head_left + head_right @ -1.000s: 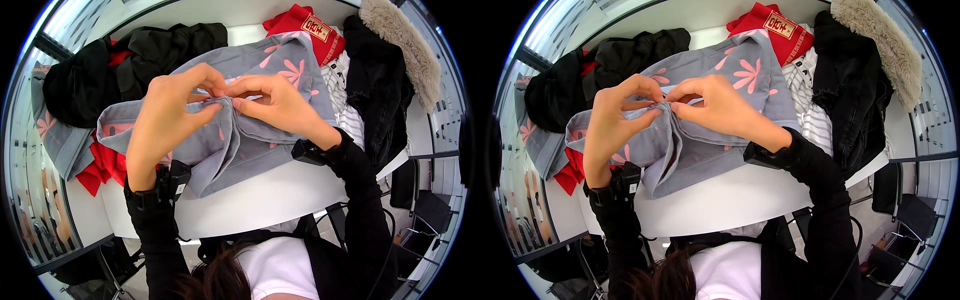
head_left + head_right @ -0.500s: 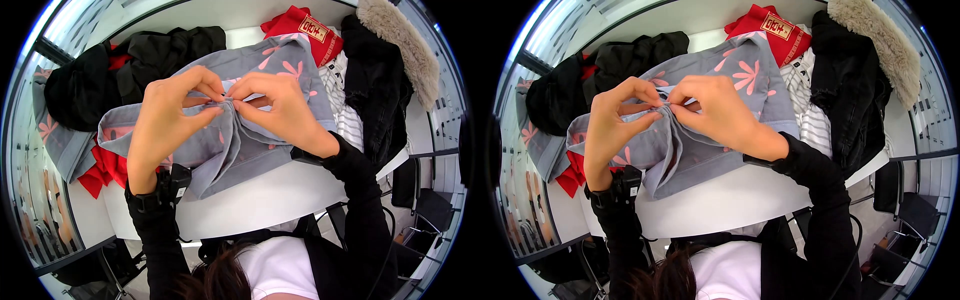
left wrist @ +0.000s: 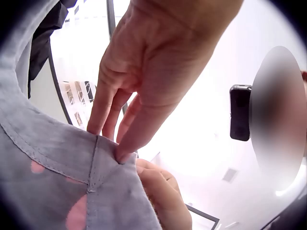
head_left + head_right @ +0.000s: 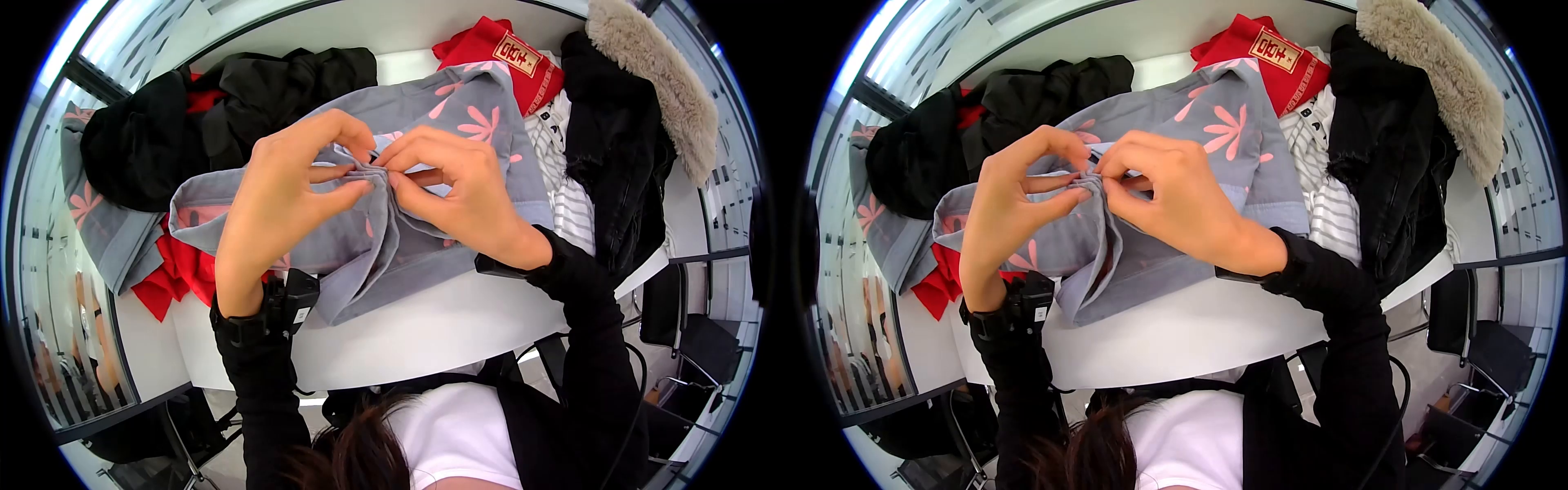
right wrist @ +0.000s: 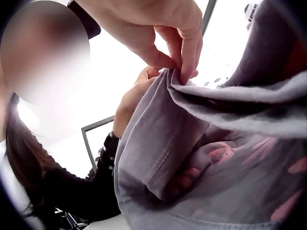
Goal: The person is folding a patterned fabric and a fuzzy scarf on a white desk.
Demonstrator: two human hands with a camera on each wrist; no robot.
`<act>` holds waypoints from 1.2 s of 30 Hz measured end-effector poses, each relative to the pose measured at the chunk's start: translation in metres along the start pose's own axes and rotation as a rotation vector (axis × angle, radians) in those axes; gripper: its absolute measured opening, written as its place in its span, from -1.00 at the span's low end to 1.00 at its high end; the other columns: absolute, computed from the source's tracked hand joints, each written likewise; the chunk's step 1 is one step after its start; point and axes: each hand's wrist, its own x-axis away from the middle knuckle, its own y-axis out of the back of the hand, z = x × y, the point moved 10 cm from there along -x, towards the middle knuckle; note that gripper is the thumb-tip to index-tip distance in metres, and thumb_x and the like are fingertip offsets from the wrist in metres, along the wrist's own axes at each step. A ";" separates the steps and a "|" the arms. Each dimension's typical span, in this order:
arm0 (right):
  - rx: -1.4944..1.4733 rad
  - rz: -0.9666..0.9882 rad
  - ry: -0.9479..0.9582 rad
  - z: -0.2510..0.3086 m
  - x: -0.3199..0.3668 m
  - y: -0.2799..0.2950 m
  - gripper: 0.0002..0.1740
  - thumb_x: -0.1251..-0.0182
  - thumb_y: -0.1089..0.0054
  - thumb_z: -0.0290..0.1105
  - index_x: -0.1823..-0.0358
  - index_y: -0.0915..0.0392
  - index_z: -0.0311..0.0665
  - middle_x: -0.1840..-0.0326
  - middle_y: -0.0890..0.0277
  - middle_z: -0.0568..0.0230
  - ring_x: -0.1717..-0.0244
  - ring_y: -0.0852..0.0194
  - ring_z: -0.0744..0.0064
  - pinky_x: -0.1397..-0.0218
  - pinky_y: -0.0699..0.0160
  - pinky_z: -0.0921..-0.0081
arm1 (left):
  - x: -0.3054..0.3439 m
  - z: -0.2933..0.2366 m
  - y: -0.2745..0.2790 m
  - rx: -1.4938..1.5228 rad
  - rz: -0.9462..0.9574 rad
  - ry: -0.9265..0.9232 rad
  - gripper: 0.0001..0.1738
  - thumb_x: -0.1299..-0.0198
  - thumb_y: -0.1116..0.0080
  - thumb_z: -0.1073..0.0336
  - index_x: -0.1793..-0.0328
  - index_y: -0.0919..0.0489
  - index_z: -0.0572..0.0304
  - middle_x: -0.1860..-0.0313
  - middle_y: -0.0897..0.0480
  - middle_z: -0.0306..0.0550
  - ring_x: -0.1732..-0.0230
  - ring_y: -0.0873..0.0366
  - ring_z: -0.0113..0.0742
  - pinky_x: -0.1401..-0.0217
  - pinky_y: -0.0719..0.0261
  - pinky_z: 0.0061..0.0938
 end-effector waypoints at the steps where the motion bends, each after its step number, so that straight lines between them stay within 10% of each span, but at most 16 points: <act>1: -0.009 -0.001 -0.011 -0.001 0.000 0.000 -0.90 -0.02 -0.12 -0.66 0.38 -0.48 -0.45 0.33 -0.52 0.16 0.39 -0.59 0.40 0.27 -0.65 0.60 | 0.000 0.001 0.000 0.001 0.006 0.001 -0.73 0.12 -0.18 0.63 0.20 -0.51 0.39 0.25 -0.60 -0.11 0.22 -0.61 -0.38 0.01 -0.64 -0.43; 36: 0.280 0.313 -0.169 -0.035 0.007 -0.018 -0.73 0.14 -0.34 -0.46 0.40 -0.47 -0.38 0.52 -0.50 0.03 0.50 -0.43 0.03 0.42 -0.35 0.33 | 0.005 -0.005 -0.032 -0.478 0.020 -0.211 -0.76 0.14 -0.29 0.45 0.29 -0.53 0.29 0.39 -0.56 -0.06 0.32 -0.52 -0.17 0.21 -0.49 -0.42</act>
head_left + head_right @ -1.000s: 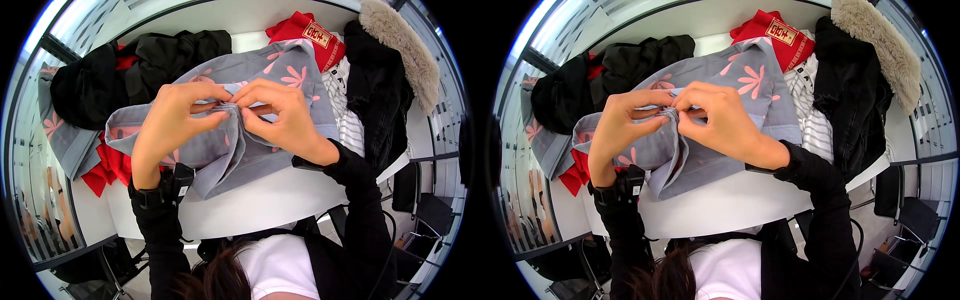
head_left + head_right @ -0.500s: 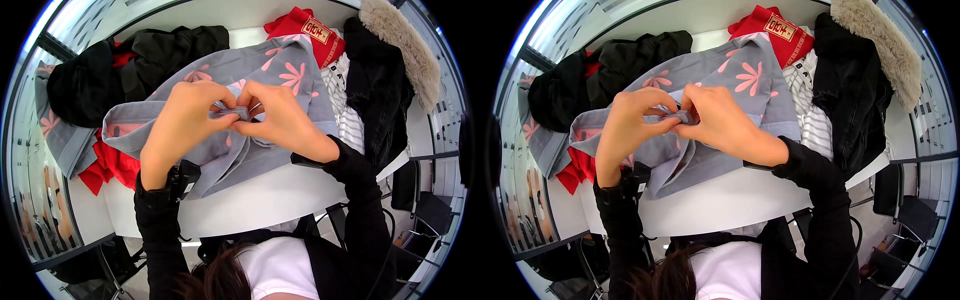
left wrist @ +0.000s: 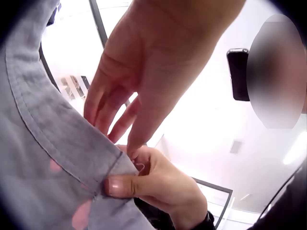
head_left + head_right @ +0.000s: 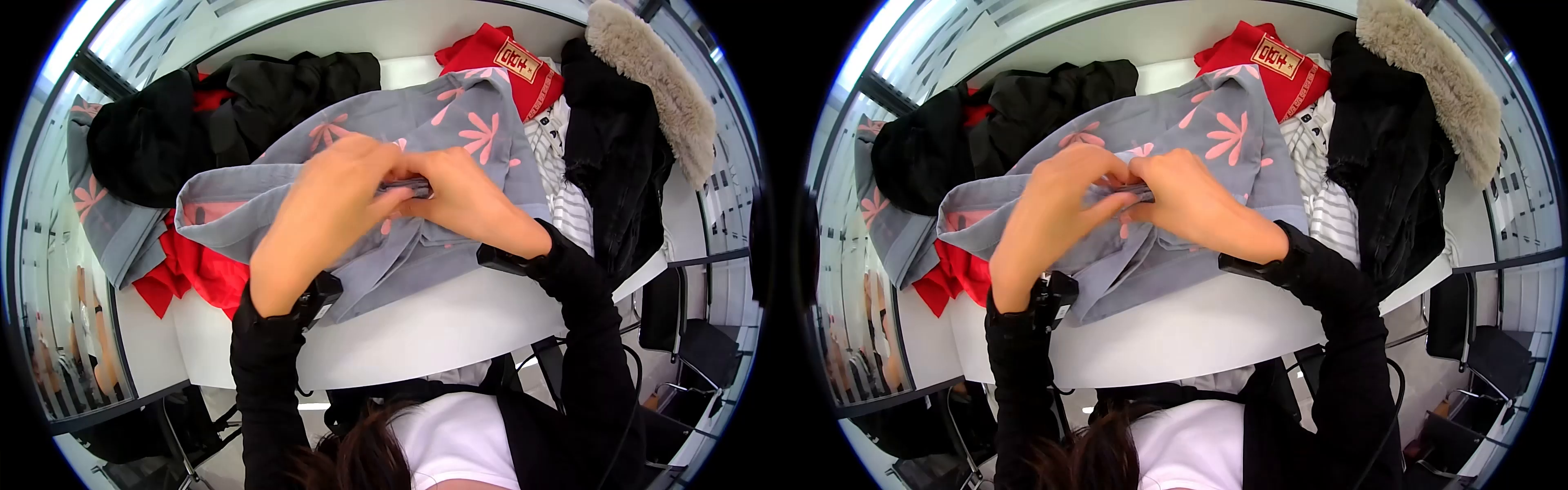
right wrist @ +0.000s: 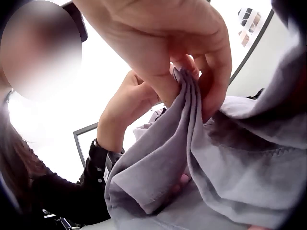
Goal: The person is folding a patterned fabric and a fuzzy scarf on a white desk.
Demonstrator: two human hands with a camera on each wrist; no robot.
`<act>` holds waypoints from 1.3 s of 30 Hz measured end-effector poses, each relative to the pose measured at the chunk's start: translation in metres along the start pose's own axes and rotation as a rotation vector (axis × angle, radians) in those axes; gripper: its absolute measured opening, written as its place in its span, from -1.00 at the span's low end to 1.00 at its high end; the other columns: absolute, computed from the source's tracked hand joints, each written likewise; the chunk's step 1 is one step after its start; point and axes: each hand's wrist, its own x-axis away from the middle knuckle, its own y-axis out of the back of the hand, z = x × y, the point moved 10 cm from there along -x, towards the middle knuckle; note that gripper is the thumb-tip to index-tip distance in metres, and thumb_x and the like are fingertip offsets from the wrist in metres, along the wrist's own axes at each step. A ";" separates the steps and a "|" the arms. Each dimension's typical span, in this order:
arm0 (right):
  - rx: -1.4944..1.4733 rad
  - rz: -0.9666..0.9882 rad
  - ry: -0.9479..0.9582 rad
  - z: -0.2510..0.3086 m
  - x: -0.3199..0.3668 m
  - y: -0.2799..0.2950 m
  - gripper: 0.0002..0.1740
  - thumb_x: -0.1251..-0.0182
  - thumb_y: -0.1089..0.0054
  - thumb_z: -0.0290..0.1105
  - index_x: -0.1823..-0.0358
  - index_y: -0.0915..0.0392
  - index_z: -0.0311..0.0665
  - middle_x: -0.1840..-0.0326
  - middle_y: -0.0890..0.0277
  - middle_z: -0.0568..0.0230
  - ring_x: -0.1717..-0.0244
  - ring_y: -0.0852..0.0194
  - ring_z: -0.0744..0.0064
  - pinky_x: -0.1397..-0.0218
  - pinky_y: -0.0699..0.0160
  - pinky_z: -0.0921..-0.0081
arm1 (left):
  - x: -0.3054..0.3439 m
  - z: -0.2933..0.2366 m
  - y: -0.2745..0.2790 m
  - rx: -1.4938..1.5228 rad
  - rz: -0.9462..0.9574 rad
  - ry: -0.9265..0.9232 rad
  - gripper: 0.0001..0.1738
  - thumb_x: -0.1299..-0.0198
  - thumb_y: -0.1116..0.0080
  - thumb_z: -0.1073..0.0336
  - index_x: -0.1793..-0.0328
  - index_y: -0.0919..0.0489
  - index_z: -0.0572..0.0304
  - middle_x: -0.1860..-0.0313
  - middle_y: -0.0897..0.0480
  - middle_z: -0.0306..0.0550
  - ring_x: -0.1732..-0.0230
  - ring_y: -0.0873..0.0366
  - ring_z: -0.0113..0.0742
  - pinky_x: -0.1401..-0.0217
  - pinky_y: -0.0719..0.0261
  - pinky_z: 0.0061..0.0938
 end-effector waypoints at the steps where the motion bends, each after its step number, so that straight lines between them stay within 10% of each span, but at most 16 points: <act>1: -0.011 -0.029 0.044 0.004 0.000 0.003 -0.73 0.15 -0.35 -0.45 0.41 -0.46 -0.37 0.51 -0.50 0.04 0.49 -0.43 0.03 0.41 -0.34 0.32 | 0.001 0.001 0.008 -0.027 -0.016 0.003 -0.76 0.13 -0.29 0.44 0.28 -0.53 0.29 0.38 -0.57 -0.06 0.30 -0.52 -0.16 0.19 -0.48 -0.40; 15: 0.438 -0.327 0.085 0.051 0.007 0.180 -0.82 0.05 -0.18 -0.66 0.36 -0.46 -0.37 0.51 -0.38 0.45 0.39 -0.31 0.73 0.28 -0.30 0.73 | 0.049 -0.002 0.053 -0.163 0.117 0.182 -0.75 -0.07 -0.16 0.21 0.35 -0.45 0.25 0.55 -0.44 0.03 0.44 -0.43 0.01 0.40 -0.36 -0.26; 23: 0.567 -0.085 0.316 0.108 0.017 0.150 -0.74 0.19 -0.18 -0.67 0.38 -0.42 -0.35 0.53 -0.34 0.25 0.51 -0.33 0.40 0.43 -0.31 0.57 | 0.059 -0.007 0.063 0.087 0.041 0.097 -0.83 -0.06 -0.01 0.50 0.18 -0.50 0.27 0.42 -0.50 0.04 0.41 -0.48 -0.01 0.39 -0.42 -0.35; 33: 0.534 0.203 0.276 0.111 0.075 0.070 -0.66 0.18 -0.09 -0.65 0.27 -0.36 -0.29 -0.03 -0.37 0.10 0.31 -0.49 0.07 0.42 -0.48 0.33 | 0.088 0.034 0.051 0.192 0.135 0.348 -0.80 -0.17 0.21 0.58 0.09 -0.35 0.27 0.45 -0.46 0.11 0.44 -0.47 0.00 0.36 -0.48 -0.33; 39: 0.255 0.293 0.146 0.086 0.085 0.057 -0.60 0.15 -0.27 -0.58 0.20 -0.42 -0.21 -0.15 -0.24 -0.11 0.08 -0.40 -0.08 0.16 -0.45 0.32 | 0.098 0.025 0.036 0.473 0.169 0.271 -0.32 0.04 -0.31 0.38 -0.24 -0.27 0.18 0.09 -0.52 0.01 0.22 -0.52 -0.18 0.18 -0.51 -0.39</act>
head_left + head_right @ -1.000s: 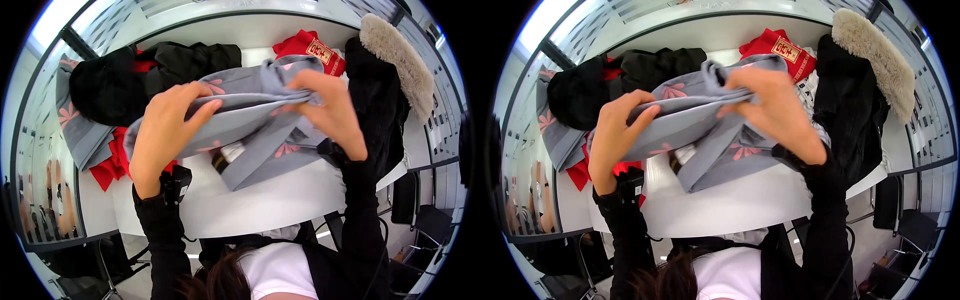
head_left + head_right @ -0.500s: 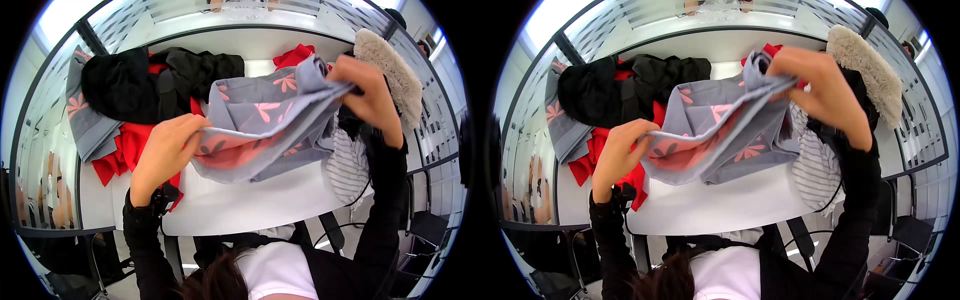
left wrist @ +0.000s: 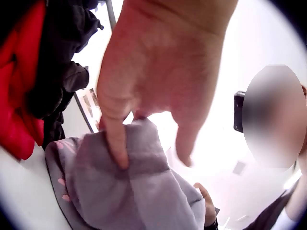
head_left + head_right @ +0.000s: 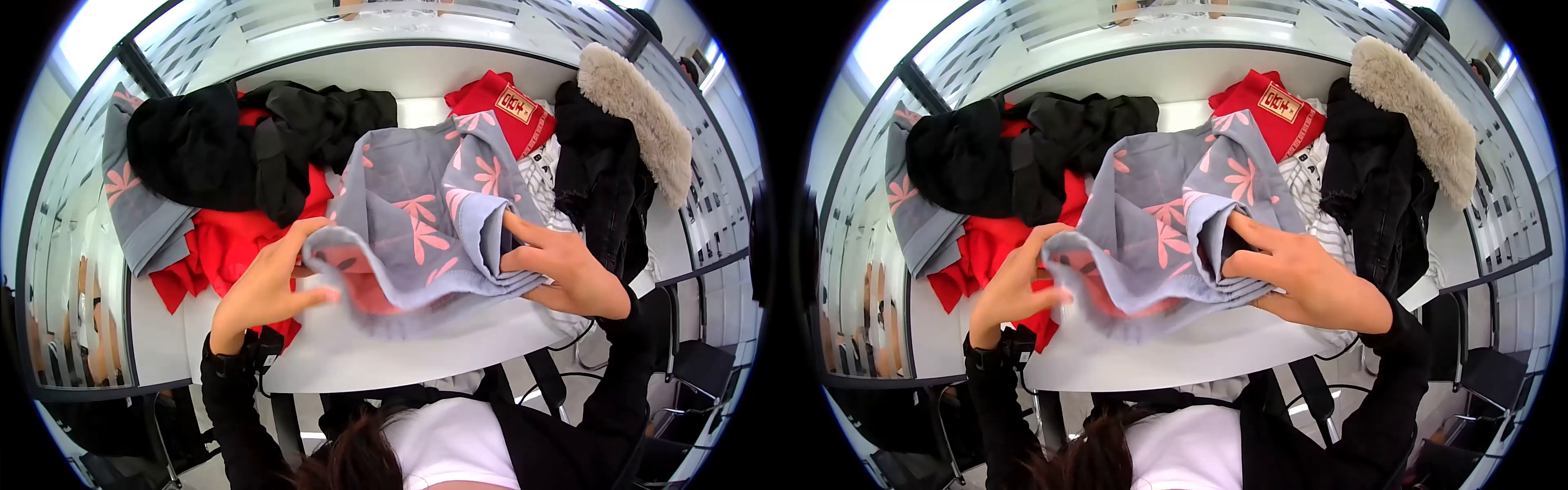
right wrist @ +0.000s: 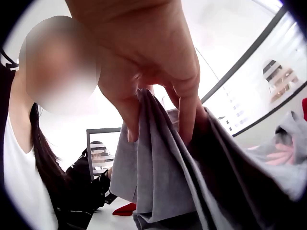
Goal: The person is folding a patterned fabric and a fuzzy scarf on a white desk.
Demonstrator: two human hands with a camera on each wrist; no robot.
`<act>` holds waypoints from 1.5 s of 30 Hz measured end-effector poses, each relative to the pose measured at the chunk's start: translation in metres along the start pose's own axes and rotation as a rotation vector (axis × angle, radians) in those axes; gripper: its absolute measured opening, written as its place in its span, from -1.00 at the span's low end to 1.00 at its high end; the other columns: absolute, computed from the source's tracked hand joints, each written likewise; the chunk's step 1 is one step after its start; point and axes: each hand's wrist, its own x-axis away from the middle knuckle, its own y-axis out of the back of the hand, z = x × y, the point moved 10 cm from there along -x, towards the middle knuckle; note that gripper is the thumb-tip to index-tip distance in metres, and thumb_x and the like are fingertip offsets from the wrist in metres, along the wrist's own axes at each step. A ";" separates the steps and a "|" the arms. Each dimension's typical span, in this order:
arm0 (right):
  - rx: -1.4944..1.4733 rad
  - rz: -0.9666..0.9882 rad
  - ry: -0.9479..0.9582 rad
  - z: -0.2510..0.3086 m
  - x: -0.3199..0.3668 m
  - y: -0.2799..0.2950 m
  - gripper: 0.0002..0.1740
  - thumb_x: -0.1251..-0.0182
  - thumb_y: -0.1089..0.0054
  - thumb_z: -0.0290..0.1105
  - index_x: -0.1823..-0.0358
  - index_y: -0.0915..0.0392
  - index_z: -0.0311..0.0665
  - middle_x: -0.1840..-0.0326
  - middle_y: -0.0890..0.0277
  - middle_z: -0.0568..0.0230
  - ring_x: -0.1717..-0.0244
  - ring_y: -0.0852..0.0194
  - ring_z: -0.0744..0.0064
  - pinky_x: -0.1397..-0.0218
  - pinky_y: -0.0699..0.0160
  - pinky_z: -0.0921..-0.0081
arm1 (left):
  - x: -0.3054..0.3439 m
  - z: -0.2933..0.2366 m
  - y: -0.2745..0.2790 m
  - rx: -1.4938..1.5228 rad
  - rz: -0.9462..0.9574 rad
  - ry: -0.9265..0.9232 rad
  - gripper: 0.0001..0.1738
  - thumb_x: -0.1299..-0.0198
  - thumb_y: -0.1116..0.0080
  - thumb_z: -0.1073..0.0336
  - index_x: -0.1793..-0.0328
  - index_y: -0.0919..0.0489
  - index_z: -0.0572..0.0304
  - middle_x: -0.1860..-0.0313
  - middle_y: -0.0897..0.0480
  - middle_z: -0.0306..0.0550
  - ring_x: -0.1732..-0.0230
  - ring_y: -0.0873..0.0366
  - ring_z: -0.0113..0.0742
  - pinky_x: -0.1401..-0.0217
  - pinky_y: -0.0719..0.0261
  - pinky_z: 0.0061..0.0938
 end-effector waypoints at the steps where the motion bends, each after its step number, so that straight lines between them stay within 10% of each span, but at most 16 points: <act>1: -0.050 0.011 -0.024 -0.007 0.002 -0.003 -0.59 0.16 -0.30 -0.56 0.19 -0.44 -0.19 -0.19 -0.21 -0.15 0.04 -0.39 -0.10 0.10 -0.45 0.34 | 0.001 -0.002 -0.001 0.145 -0.005 -0.087 -0.18 0.14 -0.40 0.38 -0.29 -0.24 0.16 0.03 -0.50 -0.02 0.17 -0.51 -0.20 0.14 -0.50 -0.40; 6: -0.182 -0.021 0.018 -0.020 0.008 -0.022 -0.62 0.22 -0.41 -0.48 0.27 -0.51 -0.15 -0.40 0.12 -0.35 -0.33 -0.03 -0.24 -0.33 -0.10 0.28 | -0.003 -0.012 0.014 -0.260 -0.192 -0.114 -0.06 0.42 -0.51 0.49 -0.25 -0.34 0.09 0.13 -0.48 -0.10 0.12 -0.48 -0.19 -0.01 -0.51 -0.40; 9: -0.265 0.094 0.109 -0.015 0.003 -0.037 -0.64 0.26 -0.44 -0.45 0.33 -0.54 -0.17 -0.44 0.30 -0.43 -0.50 0.42 -0.27 -0.49 0.33 0.19 | -0.007 -0.016 0.019 -0.229 -0.275 -0.224 -0.51 0.39 -0.35 0.61 0.20 -0.52 0.20 0.35 -0.46 -0.17 0.33 -0.43 -0.33 0.27 -0.40 -0.55; 14: -0.311 0.327 0.272 -0.001 0.004 -0.073 -0.68 0.21 -0.37 -0.43 0.31 -0.55 -0.19 -0.46 0.26 -0.29 -0.41 0.07 -0.20 -0.36 -0.12 0.28 | -0.024 -0.033 0.013 -0.238 -0.190 -0.381 -0.74 0.30 -0.36 0.56 0.43 -0.54 0.18 0.31 -0.49 -0.21 0.23 -0.46 -0.28 0.26 -0.45 -0.47; 19: -0.263 0.555 0.456 0.031 -0.002 -0.092 -0.71 0.27 -0.42 -0.35 0.45 -0.53 -0.17 -0.43 0.19 -0.32 -0.20 -0.25 -0.23 -0.15 -0.38 0.16 | -0.045 -0.060 -0.032 -0.253 0.228 -0.525 -0.77 0.38 -0.37 0.44 0.51 -0.56 0.12 -0.21 -0.44 -0.07 -0.25 -0.25 -0.03 -0.22 -0.19 -0.25; 29: -0.375 0.771 0.584 0.053 0.012 -0.115 -0.67 0.25 -0.37 -0.38 0.37 -0.51 -0.25 -0.34 0.00 -0.16 0.13 -0.45 -0.09 0.11 -0.47 0.25 | -0.039 -0.062 -0.113 -0.214 0.836 -0.591 -0.73 0.46 -0.45 0.25 0.57 -0.61 0.12 -0.31 -0.33 -0.04 -0.42 -0.09 0.02 -0.34 0.21 0.25; 33: -0.436 0.557 0.692 0.056 0.008 -0.085 -0.63 0.21 -0.38 -0.38 0.30 -0.50 -0.29 -0.27 -0.17 -0.06 0.15 -0.50 -0.03 0.14 -0.49 0.27 | -0.047 -0.068 -0.096 -0.156 0.709 -0.646 -0.67 0.43 -0.49 0.20 0.49 -0.66 0.18 0.01 -0.48 -0.02 -0.15 -0.37 -0.05 -0.44 0.13 0.01; 37: -0.227 0.322 0.317 0.006 -0.010 0.001 -0.59 0.19 -0.38 -0.36 0.21 -0.53 -0.27 0.12 -0.53 0.17 0.32 -0.54 0.16 0.22 -0.51 0.41 | -0.068 -0.053 0.007 -0.335 0.279 -0.487 -0.63 0.47 -0.51 0.22 0.49 -0.62 0.20 0.15 -0.56 -0.04 -0.02 -0.49 -0.08 -0.40 -0.03 0.04; 38: -0.130 0.221 0.147 -0.011 -0.019 0.033 -0.57 0.17 -0.38 -0.35 0.18 -0.54 -0.27 0.26 -0.59 0.26 0.40 -0.54 0.24 0.25 -0.50 0.47 | -0.070 -0.052 0.035 -0.386 0.146 -0.419 -0.68 0.34 -0.47 0.31 0.39 -0.63 0.25 0.26 -0.56 -0.07 0.18 -0.52 -0.19 -0.36 -0.17 -0.23; 41: 0.327 -0.193 0.003 -0.057 -0.048 0.132 -0.58 0.13 -0.36 -0.36 0.14 -0.56 -0.25 0.36 -0.55 0.21 0.40 -0.56 0.42 0.31 -0.51 0.56 | -0.071 -0.035 0.120 -0.278 -0.277 -0.131 -0.46 0.10 -0.42 0.22 -0.05 -0.56 0.24 0.26 -0.62 -0.24 0.24 -0.56 -0.47 0.05 -0.49 -0.56; 45: 0.631 -0.361 0.032 -0.017 -0.095 0.216 -0.75 -0.16 -0.23 -0.30 0.30 -0.41 -0.30 0.57 -0.49 0.24 0.50 -0.36 0.56 0.41 -0.33 0.52 | -0.090 -0.072 0.223 -0.503 -0.596 -0.146 -0.46 0.00 -0.31 -0.06 0.02 -0.61 0.19 0.25 -0.64 -0.17 0.27 -0.60 -0.38 0.08 -0.50 -0.51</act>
